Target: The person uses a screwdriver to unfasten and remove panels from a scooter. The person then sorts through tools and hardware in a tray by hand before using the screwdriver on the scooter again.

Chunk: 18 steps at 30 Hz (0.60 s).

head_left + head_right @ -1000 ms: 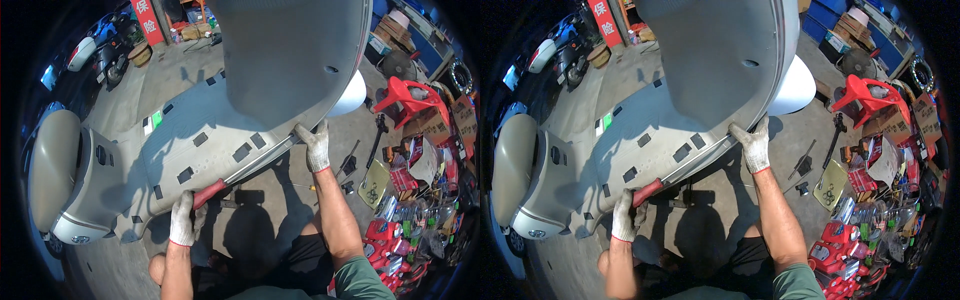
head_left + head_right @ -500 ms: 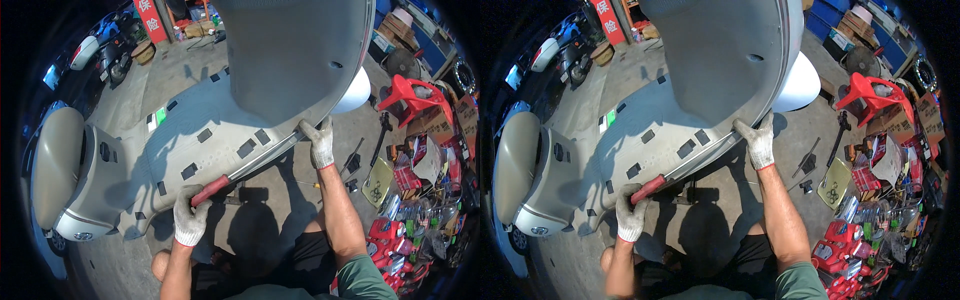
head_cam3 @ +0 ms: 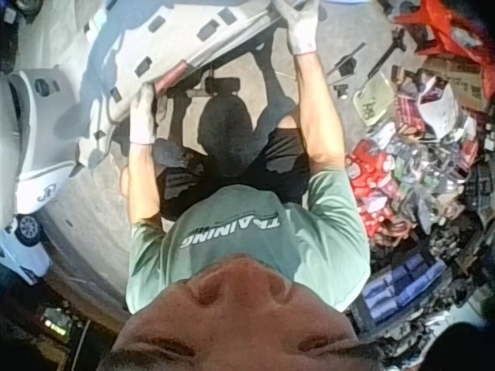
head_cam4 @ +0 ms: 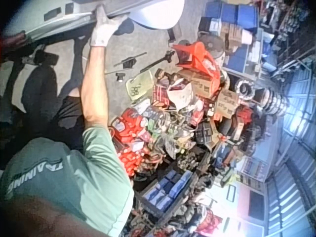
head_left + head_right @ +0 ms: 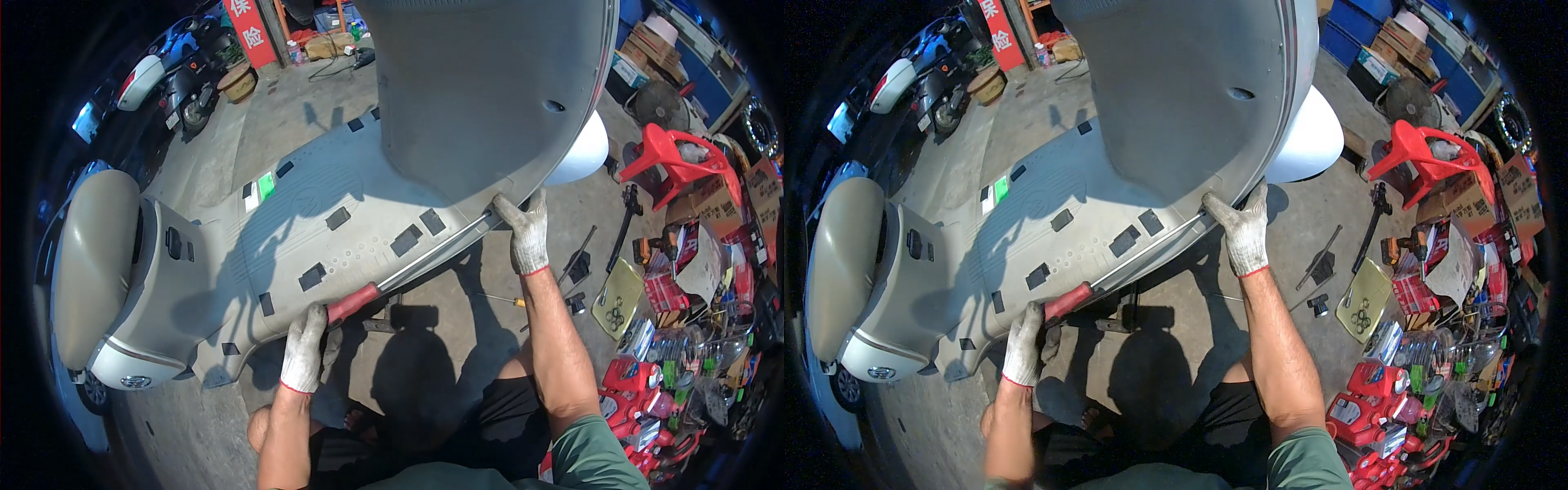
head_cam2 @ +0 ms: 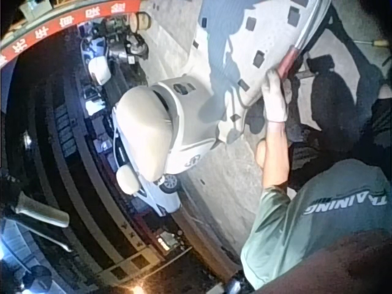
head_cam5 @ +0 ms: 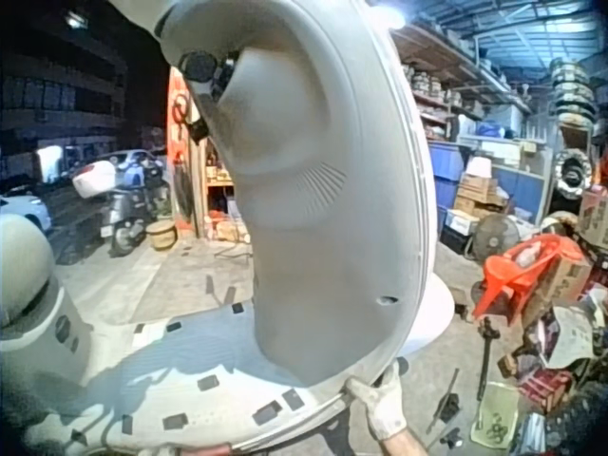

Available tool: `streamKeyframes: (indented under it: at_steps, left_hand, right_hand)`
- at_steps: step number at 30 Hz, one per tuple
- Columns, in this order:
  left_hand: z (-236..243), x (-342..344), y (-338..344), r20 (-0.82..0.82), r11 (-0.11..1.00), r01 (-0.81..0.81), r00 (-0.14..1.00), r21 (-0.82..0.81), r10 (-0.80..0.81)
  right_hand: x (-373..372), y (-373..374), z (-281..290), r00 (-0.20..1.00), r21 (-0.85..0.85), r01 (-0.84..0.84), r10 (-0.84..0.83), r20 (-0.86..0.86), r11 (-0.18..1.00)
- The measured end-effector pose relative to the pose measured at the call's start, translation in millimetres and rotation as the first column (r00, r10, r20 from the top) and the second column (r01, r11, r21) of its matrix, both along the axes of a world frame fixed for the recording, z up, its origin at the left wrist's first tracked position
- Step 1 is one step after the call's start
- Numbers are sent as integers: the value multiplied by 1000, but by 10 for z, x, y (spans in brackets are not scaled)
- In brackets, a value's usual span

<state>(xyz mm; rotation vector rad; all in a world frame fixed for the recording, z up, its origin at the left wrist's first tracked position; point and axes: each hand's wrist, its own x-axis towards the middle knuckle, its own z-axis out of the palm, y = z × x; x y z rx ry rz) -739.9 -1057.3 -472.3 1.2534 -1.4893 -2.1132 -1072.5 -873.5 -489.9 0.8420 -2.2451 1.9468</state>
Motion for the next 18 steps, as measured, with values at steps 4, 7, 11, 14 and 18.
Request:
streamKeyframes:
  at_steps: [4, 7, 11, 14, 18]
  left_hand:
    - [182, -50, 173, 95, 678, 161, 987, -717, -133]
    - [-26, -88, 130, -9, 690, 75, 993, -720, -117]
    - [86, -126, 117, -76, 996, 64, 995, -57, -68]
    - [-193, -9, 60, 36, 545, 121, 986, -830, -164]
    - [-101, -111, 172, -12, 677, 59, 995, -734, -100]
  right_hand:
    - [-2, -37, 19, 990, -92, -1, 14, 143, 996]
    - [-9, -2, 24, 975, -129, -18, 46, 217, 991]
    - [-96, 61, -122, 995, -120, -7, 19, 99, 993]
    - [-18, -30, -86, 998, -91, -8, 15, 69, 996]
    - [-119, 82, -216, 960, -255, -90, 153, 237, 963]
